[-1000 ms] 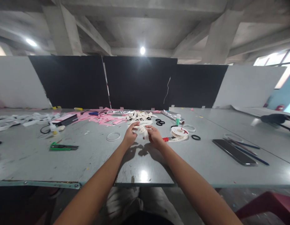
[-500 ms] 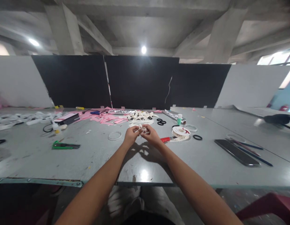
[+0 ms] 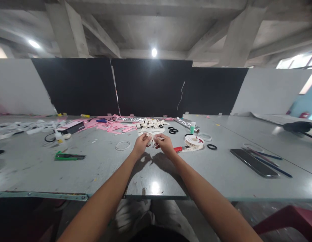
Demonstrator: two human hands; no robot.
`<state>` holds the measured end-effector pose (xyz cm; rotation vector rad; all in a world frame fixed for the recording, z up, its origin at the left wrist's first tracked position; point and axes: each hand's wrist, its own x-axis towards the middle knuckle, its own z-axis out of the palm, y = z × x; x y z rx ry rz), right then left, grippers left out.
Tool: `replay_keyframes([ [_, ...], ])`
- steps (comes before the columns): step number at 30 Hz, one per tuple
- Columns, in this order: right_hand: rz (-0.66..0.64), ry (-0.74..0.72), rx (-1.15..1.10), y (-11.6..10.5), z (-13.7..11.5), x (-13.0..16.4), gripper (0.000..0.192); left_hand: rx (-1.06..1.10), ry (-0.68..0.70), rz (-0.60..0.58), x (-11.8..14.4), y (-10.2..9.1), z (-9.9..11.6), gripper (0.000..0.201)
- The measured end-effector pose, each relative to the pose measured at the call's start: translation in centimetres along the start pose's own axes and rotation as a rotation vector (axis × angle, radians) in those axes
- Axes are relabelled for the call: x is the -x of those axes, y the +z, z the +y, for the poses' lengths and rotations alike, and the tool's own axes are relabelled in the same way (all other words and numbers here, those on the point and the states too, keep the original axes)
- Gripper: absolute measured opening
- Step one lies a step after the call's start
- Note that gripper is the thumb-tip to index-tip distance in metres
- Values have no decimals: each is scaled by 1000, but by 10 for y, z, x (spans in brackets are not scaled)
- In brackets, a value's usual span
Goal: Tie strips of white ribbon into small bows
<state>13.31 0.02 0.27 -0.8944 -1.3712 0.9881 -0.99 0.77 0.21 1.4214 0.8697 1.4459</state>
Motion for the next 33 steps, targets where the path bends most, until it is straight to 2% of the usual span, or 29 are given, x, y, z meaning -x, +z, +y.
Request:
replay_keyframes([
  [3,-28,47,25,1,0,2,28,-3,2,23,1,1,0,39],
  [8,-60,88,50,0,0,2,26,-182,34,6,2,-2,2,35],
  [12,-53,32,25,-4,-4,1,40,-218,84,-28,6,-4,6,36],
  [15,-63,-14,90,-6,-6,0,34,-270,117,-91,8,-3,8,36],
  [18,-24,-45,144,-6,-5,-1,29,-181,109,-55,7,-1,4,37],
  [21,4,-47,88,-5,-3,-3,26,-65,13,3,4,0,1,45],
  [25,67,-84,18,-2,-1,-4,24,-128,-131,-60,4,1,1,46],
  [29,92,-98,-29,-1,-2,-2,24,-75,-87,-80,7,4,5,42],
  [33,117,-91,-41,1,-4,0,24,-20,8,-40,8,6,9,37],
])
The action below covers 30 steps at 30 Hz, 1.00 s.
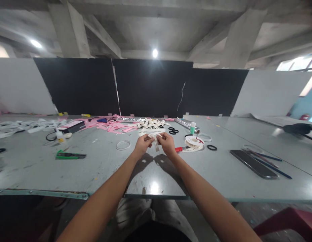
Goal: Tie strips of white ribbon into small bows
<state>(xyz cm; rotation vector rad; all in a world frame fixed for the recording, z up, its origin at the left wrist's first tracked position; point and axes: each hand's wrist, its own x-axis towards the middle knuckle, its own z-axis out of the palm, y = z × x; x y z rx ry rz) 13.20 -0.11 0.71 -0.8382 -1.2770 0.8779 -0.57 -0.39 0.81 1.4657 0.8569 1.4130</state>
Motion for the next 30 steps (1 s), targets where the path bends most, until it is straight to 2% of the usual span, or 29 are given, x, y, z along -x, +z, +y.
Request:
replay_keyframes([
  [5,-43,35,17,2,-1,1,30,18,-10,56,0,0,4,37],
  [8,-28,44,-11,1,0,-1,29,61,-155,93,1,-1,3,40],
  [10,-13,47,-41,-1,1,-2,29,81,-269,59,1,-3,2,41],
  [12,-5,43,-52,-1,2,-3,28,90,-320,-1,1,-4,0,40],
  [19,-57,63,-9,2,1,0,29,191,-221,16,-1,-5,-4,41],
  [26,-43,199,-281,0,0,0,30,236,-53,55,-6,-4,-5,41],
  [30,-83,192,-310,-2,-3,2,30,218,-81,63,-5,-6,-2,42],
])
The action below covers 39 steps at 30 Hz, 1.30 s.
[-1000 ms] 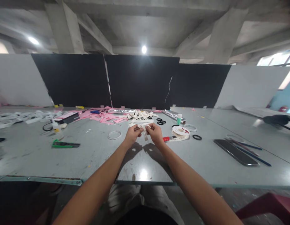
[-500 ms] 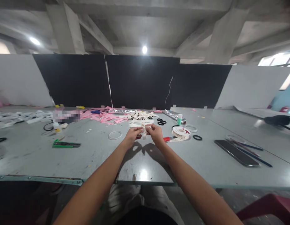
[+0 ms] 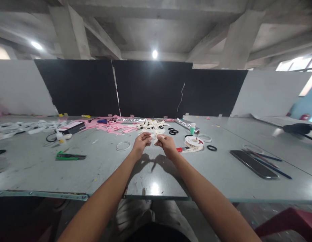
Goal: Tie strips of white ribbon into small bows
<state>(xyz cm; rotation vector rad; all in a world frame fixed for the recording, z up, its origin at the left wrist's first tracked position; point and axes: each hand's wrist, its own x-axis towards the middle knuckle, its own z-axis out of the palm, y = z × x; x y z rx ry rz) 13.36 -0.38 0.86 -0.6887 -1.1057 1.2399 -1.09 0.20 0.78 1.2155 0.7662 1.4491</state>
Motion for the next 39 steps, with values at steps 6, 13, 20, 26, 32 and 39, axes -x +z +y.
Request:
replay_keyframes([
  [6,8,-27,108,1,0,-1,30,-185,-108,-65,5,2,3,43],
  [13,55,-61,153,-4,-2,-5,31,-163,16,-30,1,1,-1,43],
  [20,50,-90,163,-2,-3,-4,28,-263,-40,-67,6,2,3,41],
  [26,9,-41,129,1,-6,1,30,-385,157,-90,9,5,5,25],
  [32,3,-43,141,0,-7,1,32,-293,129,-146,7,6,3,26],
  [39,-24,6,48,1,-5,1,33,-141,56,-210,8,8,5,37],
])
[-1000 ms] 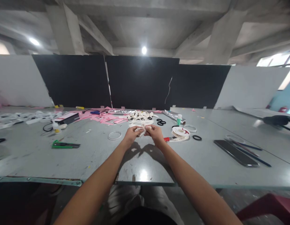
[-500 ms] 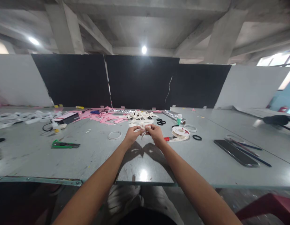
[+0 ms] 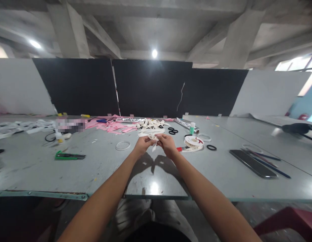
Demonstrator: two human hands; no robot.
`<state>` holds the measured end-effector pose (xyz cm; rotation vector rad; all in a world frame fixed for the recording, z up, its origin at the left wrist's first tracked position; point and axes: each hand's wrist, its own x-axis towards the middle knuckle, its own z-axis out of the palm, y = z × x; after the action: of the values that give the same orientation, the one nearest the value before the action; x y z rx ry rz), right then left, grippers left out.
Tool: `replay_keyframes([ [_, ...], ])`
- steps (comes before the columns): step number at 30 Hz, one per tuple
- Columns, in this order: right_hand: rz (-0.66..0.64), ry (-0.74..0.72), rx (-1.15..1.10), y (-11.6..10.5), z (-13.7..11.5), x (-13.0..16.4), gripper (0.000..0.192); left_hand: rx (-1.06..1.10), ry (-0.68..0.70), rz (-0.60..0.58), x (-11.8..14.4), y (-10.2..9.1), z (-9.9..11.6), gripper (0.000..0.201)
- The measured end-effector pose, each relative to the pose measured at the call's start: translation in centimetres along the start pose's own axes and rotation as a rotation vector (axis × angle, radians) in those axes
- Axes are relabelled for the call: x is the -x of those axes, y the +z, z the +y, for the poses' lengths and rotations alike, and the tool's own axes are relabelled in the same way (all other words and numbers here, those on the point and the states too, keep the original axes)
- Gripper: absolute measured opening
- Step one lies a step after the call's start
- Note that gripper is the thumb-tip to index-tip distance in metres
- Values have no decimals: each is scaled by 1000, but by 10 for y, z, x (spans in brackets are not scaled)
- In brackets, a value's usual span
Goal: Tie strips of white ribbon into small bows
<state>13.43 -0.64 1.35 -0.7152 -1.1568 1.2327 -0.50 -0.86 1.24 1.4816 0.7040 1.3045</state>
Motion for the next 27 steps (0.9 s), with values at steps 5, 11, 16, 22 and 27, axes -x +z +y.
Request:
replay_keyframes([
  [5,129,-7,-91,-4,-2,-4,38,-7,-23,11,-3,2,-2,32],
  [11,57,-94,326,-2,0,2,37,-85,-8,272,-6,-6,-5,23],
  [16,-46,-50,458,5,11,4,26,-90,63,187,-3,-9,-6,23],
  [22,-1,-110,503,-3,14,-3,13,-120,-18,225,-2,-6,-2,35],
  [27,-82,-10,416,1,10,3,24,-124,3,163,-1,-7,-4,34],
])
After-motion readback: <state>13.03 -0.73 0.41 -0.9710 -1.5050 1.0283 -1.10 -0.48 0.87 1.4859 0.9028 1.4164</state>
